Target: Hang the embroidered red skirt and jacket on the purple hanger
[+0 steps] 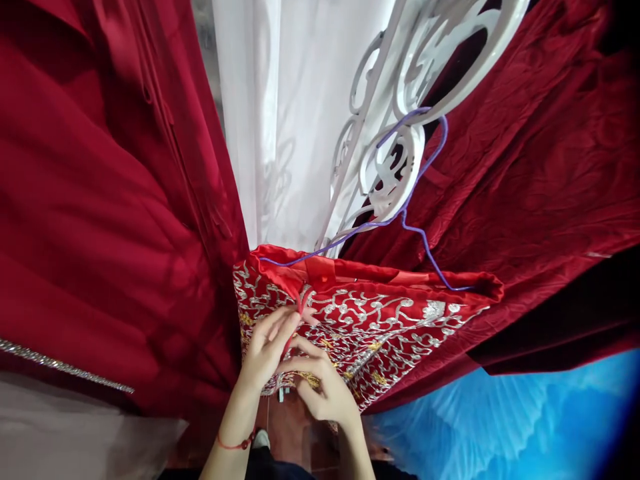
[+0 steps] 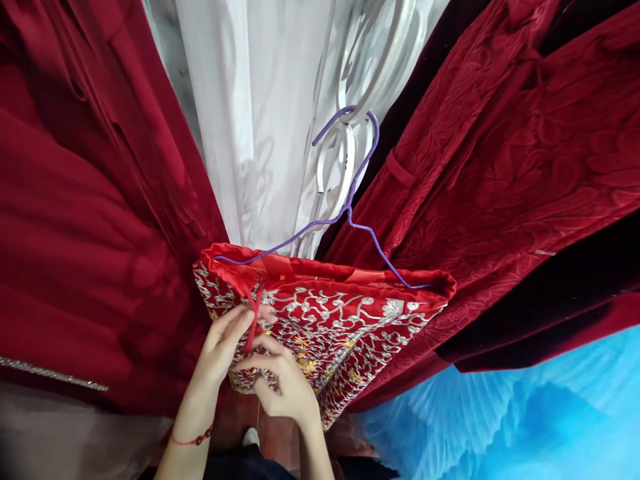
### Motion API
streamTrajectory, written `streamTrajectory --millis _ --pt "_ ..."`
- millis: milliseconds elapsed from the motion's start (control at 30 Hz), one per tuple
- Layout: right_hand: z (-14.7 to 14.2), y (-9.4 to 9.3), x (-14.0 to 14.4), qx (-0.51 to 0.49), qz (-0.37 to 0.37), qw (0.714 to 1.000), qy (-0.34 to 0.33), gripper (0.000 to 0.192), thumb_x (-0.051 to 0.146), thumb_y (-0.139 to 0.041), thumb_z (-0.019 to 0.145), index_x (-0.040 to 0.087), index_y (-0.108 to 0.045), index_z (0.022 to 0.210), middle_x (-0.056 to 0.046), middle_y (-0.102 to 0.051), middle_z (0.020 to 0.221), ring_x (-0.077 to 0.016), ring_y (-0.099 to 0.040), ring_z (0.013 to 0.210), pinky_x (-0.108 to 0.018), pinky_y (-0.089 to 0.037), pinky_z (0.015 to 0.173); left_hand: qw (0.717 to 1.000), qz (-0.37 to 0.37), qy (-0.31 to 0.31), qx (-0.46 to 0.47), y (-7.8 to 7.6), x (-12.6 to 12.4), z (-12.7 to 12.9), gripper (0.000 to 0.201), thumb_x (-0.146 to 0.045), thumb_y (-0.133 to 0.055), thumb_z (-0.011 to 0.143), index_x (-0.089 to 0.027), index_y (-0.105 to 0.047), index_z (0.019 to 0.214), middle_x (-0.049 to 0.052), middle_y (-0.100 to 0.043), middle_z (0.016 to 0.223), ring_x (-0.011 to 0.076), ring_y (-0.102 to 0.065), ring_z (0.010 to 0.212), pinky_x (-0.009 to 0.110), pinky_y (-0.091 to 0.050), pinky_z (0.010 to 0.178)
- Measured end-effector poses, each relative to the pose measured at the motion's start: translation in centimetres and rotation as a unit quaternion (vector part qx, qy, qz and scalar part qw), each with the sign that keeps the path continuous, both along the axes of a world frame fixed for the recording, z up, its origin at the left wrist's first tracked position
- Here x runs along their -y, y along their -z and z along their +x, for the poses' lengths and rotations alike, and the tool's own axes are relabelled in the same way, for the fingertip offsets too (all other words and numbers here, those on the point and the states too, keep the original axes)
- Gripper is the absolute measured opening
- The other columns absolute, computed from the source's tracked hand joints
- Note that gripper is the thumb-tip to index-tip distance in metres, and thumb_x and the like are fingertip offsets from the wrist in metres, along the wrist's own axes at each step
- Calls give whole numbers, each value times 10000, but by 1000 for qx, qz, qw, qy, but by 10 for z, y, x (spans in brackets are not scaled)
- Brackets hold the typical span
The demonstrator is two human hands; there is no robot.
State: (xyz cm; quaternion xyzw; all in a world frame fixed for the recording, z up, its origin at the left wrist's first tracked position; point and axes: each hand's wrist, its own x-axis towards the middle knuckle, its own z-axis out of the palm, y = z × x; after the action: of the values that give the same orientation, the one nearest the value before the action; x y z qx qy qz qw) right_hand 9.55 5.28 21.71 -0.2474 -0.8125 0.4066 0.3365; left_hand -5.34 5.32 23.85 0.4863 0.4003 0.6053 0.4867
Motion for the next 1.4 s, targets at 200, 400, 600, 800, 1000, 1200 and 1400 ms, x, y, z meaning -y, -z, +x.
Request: streamTrajectory --millis 200,400,600,800,1000,1200,1400 --pt "-7 8 2 -178 -40 982 54 83 210 -573 902 225 -654 905 -14 -662 852 -154 -634 806 -300 -515 807 999 -5 -32 13 2 5 -2 288 -430 -634 915 -167 -732 978 72 -767 963 188 -709 923 269 -544 891" --pt "-15 17 14 -195 -59 957 205 214 222 -643 909 255 -582 1112 18 -672 850 -136 -644 810 -279 -504 836 999 5 -43 -7 4 13 -5 205 -360 -736 844 -182 -701 941 41 -749 937 159 -687 897 229 -532 851" --pt "-14 12 19 -99 97 960 244 91 170 -626 921 235 -649 981 -14 -697 936 -156 -641 872 -307 -479 840 977 67 -160 -126 2 25 -4 120 -317 -691 884 -216 -699 950 8 -733 958 134 -666 875 214 -504 845" --pt "-16 4 35 -33 184 963 194 59 174 -618 924 216 -607 964 -3 -683 825 -142 -597 706 -305 -452 741 975 61 -166 -135 2 29 -8 134 -327 -703 870 -205 -649 877 -18 -696 832 111 -635 778 194 -488 769" --pt "-18 5 39 -40 18 974 220 165 252 -578 952 216 -528 1105 41 -630 698 -125 -596 604 -249 -467 629 982 68 -132 -113 -2 25 0 150 -289 -715 860 -204 -592 865 -36 -645 787 94 -606 754 185 -472 759" --pt "-16 -2 27 -122 54 952 276 178 206 -616 904 224 -594 1079 -16 -670 927 -152 -633 834 -273 -503 779 990 60 -85 -91 -3 18 10 185 -273 -719 852 -201 -552 821 -48 -592 752 91 -564 703 192 -457 707" --pt "-17 -14 22 -167 49 948 267 115 176 -558 942 235 -653 911 -9 -629 886 -145 -590 831 -273 -463 770 987 75 -89 -111 -8 19 4 176 -277 -702 870 -200 -559 801 -47 -585 759 97 -548 733 200 -440 742"
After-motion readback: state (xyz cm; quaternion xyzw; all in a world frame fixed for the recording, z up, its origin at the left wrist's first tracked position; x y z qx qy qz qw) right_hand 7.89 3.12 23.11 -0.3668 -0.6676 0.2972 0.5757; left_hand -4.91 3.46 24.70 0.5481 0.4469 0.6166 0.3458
